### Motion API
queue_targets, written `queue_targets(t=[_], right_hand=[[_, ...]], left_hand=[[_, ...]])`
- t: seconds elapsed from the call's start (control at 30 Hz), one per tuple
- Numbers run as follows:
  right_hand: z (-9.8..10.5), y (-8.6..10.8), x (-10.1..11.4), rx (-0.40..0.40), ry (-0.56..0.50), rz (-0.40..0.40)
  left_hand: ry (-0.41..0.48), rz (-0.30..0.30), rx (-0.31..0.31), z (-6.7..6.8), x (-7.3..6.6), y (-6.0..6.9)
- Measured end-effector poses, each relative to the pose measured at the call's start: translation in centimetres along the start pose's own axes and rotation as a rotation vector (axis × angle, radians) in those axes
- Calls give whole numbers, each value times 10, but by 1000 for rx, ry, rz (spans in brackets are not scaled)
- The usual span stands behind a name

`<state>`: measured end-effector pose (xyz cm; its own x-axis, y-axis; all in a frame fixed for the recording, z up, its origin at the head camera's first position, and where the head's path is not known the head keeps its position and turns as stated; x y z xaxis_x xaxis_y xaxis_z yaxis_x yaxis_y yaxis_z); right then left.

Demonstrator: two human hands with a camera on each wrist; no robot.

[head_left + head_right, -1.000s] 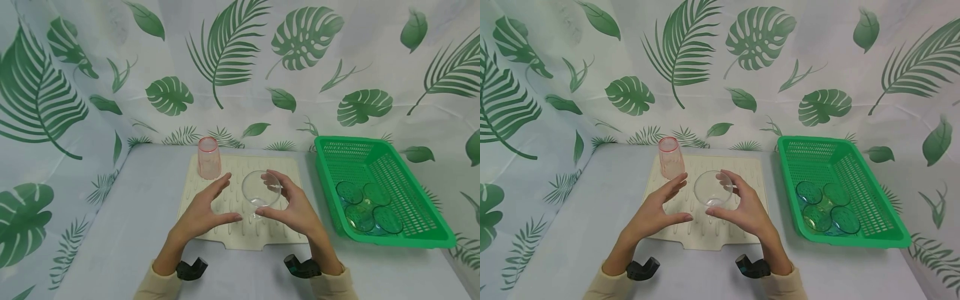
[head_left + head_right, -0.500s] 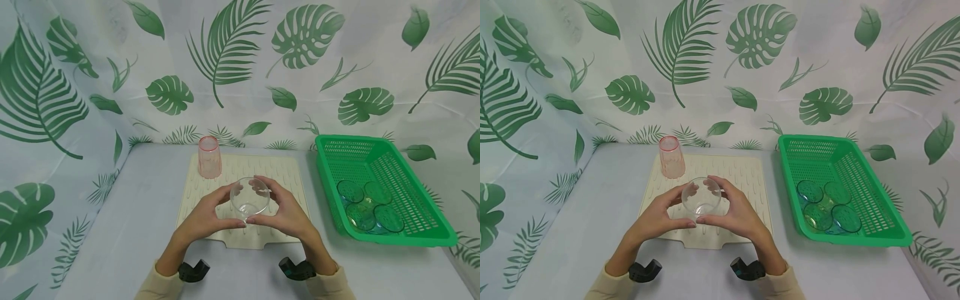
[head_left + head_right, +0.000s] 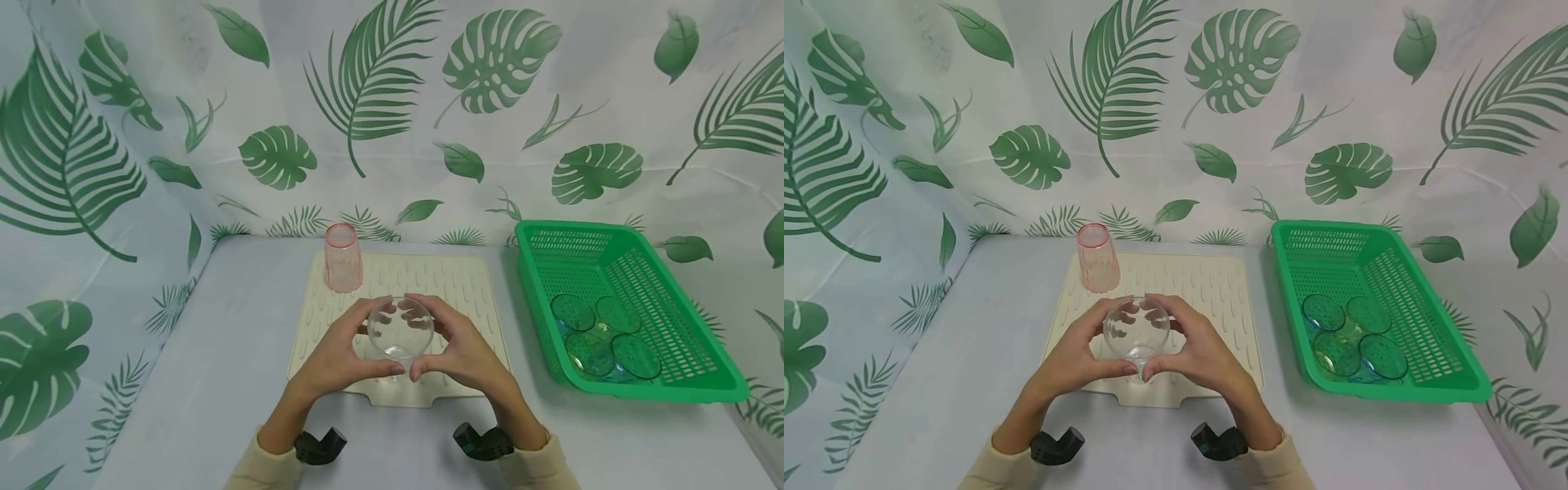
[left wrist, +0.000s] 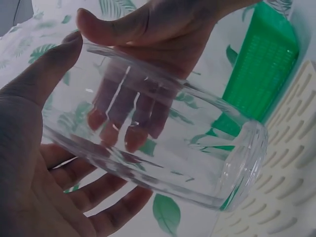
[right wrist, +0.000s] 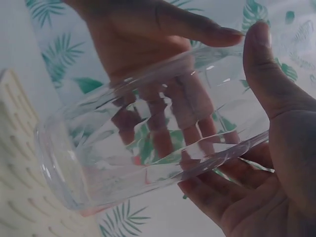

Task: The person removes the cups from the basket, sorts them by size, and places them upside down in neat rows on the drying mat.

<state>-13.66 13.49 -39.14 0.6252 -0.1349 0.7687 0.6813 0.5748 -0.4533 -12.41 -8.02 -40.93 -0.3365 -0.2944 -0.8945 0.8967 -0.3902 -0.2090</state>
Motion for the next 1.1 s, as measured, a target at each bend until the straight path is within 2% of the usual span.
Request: queue_targets(t=[0.13, 0.27, 0.43, 0.53, 0.77, 0.87, 1.1], right_hand=[[-3, -2, -2, -3, -44, 48], [-6, -2, -1, 1, -65, 59], [-8, -3, 1, 33, -59, 54], [-10, -3, -3, 78, -37, 11], [-31, -3, -40, 225, -74, -114], [-41, -1, -56, 269, -122, -155], [-47, 1, -68, 260, -258, -131]], left_hand=[[15, -40, -37, -2, 0, -1], [-3, -98, -92, -1, 0, -1], [-10, -141, -138, 1, -1, 0], [-11, -152, -159, 3, -1, 0], [-34, -158, -195, 8, -5, 2], [-39, -171, -203, 9, -4, 2], [-21, -186, -212, 16, -1, 1]])
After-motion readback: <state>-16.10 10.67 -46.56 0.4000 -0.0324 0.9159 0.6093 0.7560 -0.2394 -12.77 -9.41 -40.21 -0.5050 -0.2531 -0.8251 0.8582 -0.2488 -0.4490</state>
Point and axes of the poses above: each hand's wrist, its own y-axis away from the middle knuckle, its own z-axis out of the back of the hand, x = y × z, the point moved 2 cm from there along -y, towards the middle knuckle, and after that the axes turned 8 degrees about z, right-handed, at the moved point
